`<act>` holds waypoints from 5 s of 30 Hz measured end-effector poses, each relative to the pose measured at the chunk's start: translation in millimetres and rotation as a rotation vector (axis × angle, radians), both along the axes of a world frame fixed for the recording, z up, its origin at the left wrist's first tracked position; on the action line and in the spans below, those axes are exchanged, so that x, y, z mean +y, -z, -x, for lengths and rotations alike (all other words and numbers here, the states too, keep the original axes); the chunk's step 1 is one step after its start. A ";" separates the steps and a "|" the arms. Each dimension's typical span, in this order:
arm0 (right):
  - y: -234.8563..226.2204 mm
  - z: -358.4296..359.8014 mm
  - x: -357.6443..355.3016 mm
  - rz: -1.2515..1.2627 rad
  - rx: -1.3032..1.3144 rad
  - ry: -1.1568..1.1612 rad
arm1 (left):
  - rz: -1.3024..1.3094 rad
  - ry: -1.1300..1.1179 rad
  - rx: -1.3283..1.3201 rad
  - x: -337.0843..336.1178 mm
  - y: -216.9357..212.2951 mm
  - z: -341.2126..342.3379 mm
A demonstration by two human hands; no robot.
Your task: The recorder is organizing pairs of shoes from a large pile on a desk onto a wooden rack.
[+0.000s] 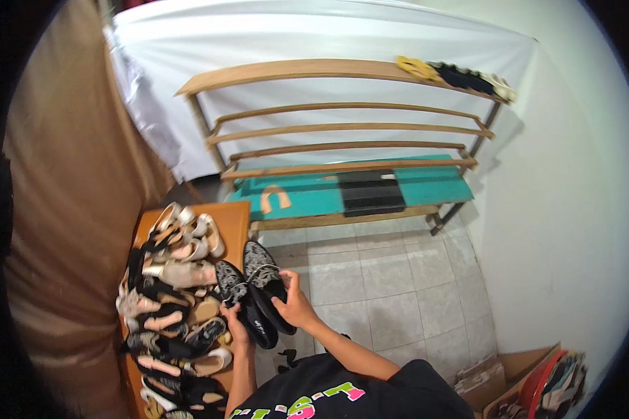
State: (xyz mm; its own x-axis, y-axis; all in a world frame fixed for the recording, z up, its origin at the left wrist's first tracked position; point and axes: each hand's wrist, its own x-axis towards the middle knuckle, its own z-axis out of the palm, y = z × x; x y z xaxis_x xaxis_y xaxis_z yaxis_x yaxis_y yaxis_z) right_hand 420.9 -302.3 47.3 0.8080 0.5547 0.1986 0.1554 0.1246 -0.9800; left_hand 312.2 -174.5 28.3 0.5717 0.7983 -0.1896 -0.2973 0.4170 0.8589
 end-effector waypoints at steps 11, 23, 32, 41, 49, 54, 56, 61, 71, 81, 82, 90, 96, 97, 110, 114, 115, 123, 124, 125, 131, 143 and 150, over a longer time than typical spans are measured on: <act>-47.4 -175.7 -210.4 -0.194 0.091 0.392 | -0.214 0.726 0.114 -143.2 -41.1 -257.1; -180.7 -404.0 -226.0 -0.353 -0.231 0.572 | -1.007 0.688 0.001 -160.6 -191.5 -510.5; -280.6 -591.2 -209.3 -0.194 -0.262 0.590 | -0.817 0.967 -0.007 -110.4 -303.0 -700.6; -272.7 -764.0 -193.5 0.253 -0.442 0.607 | -0.886 0.876 0.170 -73.4 -313.4 -823.1; -294.8 -816.0 -184.4 0.840 -0.630 0.559 | -0.958 0.724 0.321 -70.5 -303.7 -858.8; -299.8 -803.5 -196.0 0.847 -0.749 0.572 | -1.179 0.609 0.328 -92.8 -310.2 -853.8; -296.0 -804.5 -194.9 0.828 -0.758 0.567 | -1.238 0.560 0.324 -88.8 -301.8 -859.0; -325.4 -787.4 -196.6 0.994 -0.588 0.383 | -1.264 0.487 0.373 -86.4 -289.4 -864.3; -305.9 -819.0 -211.3 0.833 -0.626 0.318 | -1.154 0.243 0.150 -110.7 -277.3 -836.8; -281.4 -681.8 -190.5 0.146 -0.998 0.309 | -1.095 -0.038 -0.159 -176.1 -229.5 -671.1; -270.6 -665.3 -182.2 0.149 -1.024 0.264 | -1.064 -0.053 -0.158 -175.6 -217.3 -649.2; -129.8 -480.5 -77.8 0.097 -0.710 -0.286 | -0.795 -0.655 0.371 -154.9 -98.2 -385.3; -43.1 -274.3 -25.0 0.085 -0.578 -0.687 | -0.575 -0.990 0.542 -193.8 -45.7 -178.6; -36.2 -236.4 -20.2 0.079 -0.565 -0.802 | -0.517 -1.043 0.558 -200.4 -39.0 -147.3; 14.8 59.2 30.0 0.162 -0.521 -1.346 | -0.281 -1.314 0.727 -205.4 -3.8 110.2; 40.7 116.0 74.3 0.142 -0.509 -1.397 | -0.344 -1.222 0.871 -166.3 12.9 183.2; 47.0 131.8 87.1 0.150 -0.541 -1.394 | -0.347 -1.177 0.891 -155.6 17.9 203.1; 69.1 248.4 172.1 0.279 -0.629 -1.544 | -0.116 -0.872 0.882 -83.3 66.8 333.2; 67.9 261.7 181.1 0.316 -0.651 -1.595 | -0.106 -0.868 0.882 -72.5 71.7 347.8; 68.8 275.9 193.3 0.315 -0.641 -1.624 | -0.040 -0.892 0.830 -56.6 77.8 363.7; 86.0 337.5 222.5 0.492 -0.663 -1.682 | 0.145 -1.027 0.595 3.9 120.2 417.8; 91.8 373.3 219.3 0.561 -0.450 -1.403 | 0.288 -0.843 0.720 24.9 134.2 420.4; 83.6 377.8 226.7 0.483 -0.378 -1.281 | 0.011 -0.950 0.525 32.8 136.4 423.8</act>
